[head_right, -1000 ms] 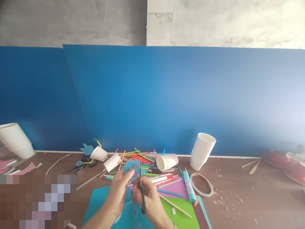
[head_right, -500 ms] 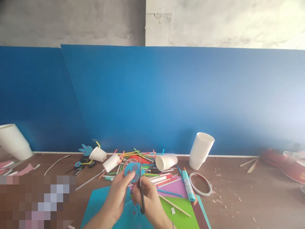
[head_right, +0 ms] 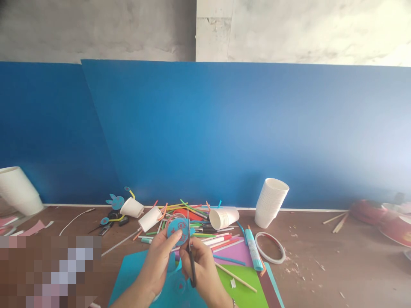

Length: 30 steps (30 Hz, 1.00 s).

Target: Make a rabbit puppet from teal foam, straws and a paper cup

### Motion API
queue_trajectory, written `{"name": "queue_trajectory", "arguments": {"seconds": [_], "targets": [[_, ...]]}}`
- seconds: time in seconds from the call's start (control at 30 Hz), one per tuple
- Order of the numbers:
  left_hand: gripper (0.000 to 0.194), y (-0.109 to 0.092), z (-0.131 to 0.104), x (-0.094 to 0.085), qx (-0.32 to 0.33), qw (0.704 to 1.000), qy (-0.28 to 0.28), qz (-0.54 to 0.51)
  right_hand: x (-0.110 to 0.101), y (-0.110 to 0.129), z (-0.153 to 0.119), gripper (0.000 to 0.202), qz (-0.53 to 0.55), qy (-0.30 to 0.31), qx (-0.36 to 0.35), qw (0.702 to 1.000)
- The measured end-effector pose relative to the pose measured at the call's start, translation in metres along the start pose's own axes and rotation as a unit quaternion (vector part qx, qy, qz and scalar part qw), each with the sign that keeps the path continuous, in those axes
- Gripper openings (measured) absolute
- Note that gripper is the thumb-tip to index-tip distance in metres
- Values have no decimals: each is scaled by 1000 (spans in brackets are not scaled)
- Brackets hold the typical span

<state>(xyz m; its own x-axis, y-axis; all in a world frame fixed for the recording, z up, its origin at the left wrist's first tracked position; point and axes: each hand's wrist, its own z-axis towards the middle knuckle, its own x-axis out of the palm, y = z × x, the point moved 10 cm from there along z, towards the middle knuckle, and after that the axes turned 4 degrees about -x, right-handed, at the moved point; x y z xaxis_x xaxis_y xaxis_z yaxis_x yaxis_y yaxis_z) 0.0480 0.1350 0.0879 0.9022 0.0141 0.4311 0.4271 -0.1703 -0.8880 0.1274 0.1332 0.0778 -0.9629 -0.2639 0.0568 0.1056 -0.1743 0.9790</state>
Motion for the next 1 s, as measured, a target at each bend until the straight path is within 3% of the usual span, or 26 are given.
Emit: {"name": "queue_trajectory", "arguments": {"seconds": [0.2, 0.53, 1.0], "targets": [[17, -6, 5, -9, 36, 999, -10, 16, 0, 1, 0, 44, -1, 5, 18, 1000], [18, -25, 2, 5, 41, 998, 45, 31, -4, -2, 3, 46, -22, 20, 33, 999], [19, -25, 13, -1, 41, 992, 77, 86, -4, -7, 2, 44, -22, 32, 58, 998]]}}
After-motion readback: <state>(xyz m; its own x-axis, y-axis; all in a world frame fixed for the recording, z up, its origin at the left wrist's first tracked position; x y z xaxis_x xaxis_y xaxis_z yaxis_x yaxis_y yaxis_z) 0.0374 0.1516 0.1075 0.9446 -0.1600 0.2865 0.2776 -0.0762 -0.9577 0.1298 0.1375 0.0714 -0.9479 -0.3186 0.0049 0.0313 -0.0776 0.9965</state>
